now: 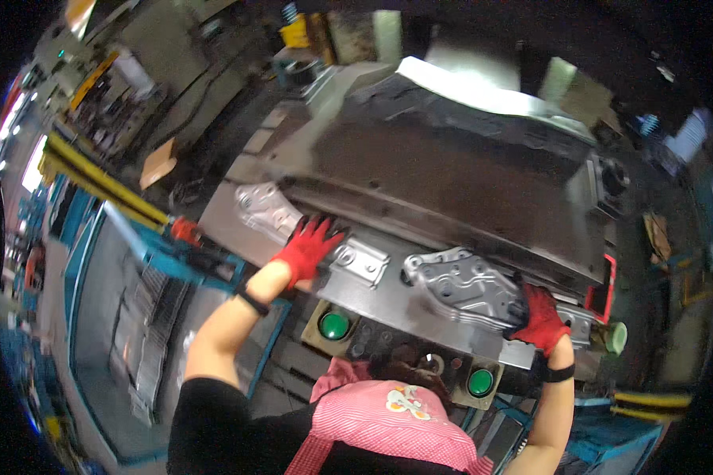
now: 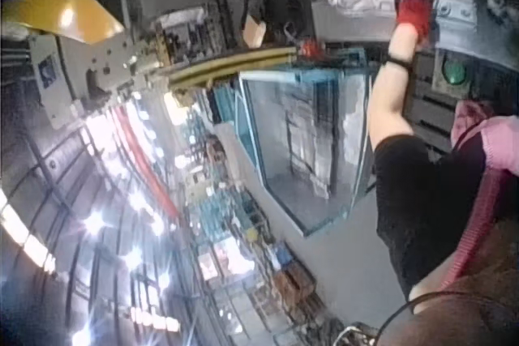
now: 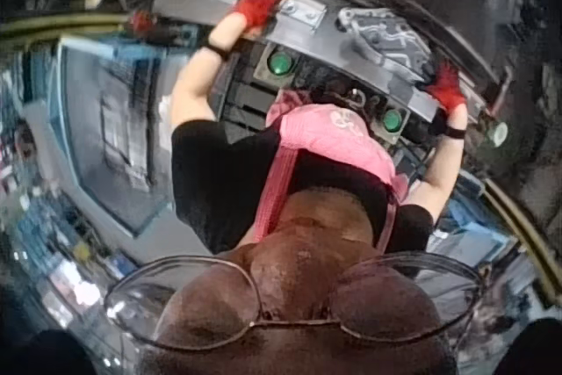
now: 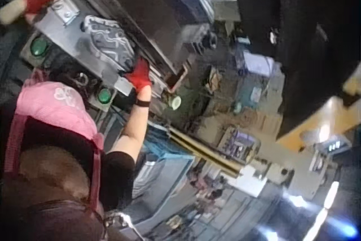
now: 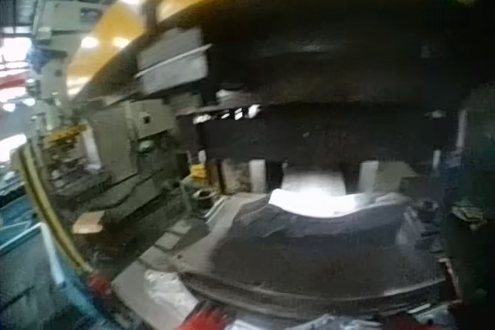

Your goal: Loading metal parts into a large hydraulic press and activating the press.

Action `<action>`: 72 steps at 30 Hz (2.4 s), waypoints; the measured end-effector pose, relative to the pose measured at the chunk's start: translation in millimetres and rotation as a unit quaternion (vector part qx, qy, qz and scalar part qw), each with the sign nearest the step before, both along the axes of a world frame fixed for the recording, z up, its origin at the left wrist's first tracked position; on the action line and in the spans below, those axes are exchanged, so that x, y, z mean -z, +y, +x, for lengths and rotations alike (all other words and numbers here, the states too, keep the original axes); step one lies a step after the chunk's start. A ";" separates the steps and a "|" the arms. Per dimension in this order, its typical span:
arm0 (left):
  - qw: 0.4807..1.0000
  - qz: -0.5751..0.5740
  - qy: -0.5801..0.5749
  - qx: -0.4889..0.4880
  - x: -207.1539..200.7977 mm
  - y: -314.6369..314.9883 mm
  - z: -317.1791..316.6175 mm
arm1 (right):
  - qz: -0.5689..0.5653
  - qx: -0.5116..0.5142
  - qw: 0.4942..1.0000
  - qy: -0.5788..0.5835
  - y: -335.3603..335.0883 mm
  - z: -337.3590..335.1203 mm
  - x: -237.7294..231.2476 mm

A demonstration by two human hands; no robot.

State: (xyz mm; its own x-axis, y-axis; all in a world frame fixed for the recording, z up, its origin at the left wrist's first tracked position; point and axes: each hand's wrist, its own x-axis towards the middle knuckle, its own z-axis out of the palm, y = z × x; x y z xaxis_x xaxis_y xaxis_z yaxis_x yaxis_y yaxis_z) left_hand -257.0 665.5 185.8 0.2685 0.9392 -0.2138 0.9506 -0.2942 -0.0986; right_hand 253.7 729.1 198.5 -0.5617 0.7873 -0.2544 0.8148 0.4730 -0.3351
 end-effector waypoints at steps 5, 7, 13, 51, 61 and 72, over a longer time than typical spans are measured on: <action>0.960 0.150 -0.180 -0.154 -3.9 -53.9 3.4 | 0.040 0.024 0.998 -0.044 -24.9 -26.1 -34.4; 0.938 0.165 -0.191 -0.235 4.7 -84.5 -4.8 | 0.159 0.026 0.986 -0.050 -27.4 -41.9 -60.5; 0.911 0.231 -0.216 -0.265 26.8 -91.3 -12.8 | 0.442 0.011 0.897 -0.009 65.3 -127.4 -135.4; 0.710 -0.184 -0.469 -0.491 255.0 -137.2 -6.0 | 0.061 0.642 0.740 0.193 -213.6 112.8 210.4; 0.781 -0.146 -0.403 -0.455 256.2 -131.0 7.2 | -0.122 0.584 0.772 0.220 -221.8 58.7 263.4; 0.753 -0.127 -0.434 -0.478 274.8 -137.9 -6.4 | -0.132 0.576 0.755 0.283 -216.5 55.5 269.7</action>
State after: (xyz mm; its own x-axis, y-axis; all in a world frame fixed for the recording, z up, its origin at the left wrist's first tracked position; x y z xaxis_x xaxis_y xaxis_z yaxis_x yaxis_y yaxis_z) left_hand -263.4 527.6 -88.9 -0.3618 0.7510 -0.5524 0.4144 0.6603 0.6263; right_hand 309.2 512.6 -71.1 0.3799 0.8009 -0.4629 0.3255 -0.5841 -0.7435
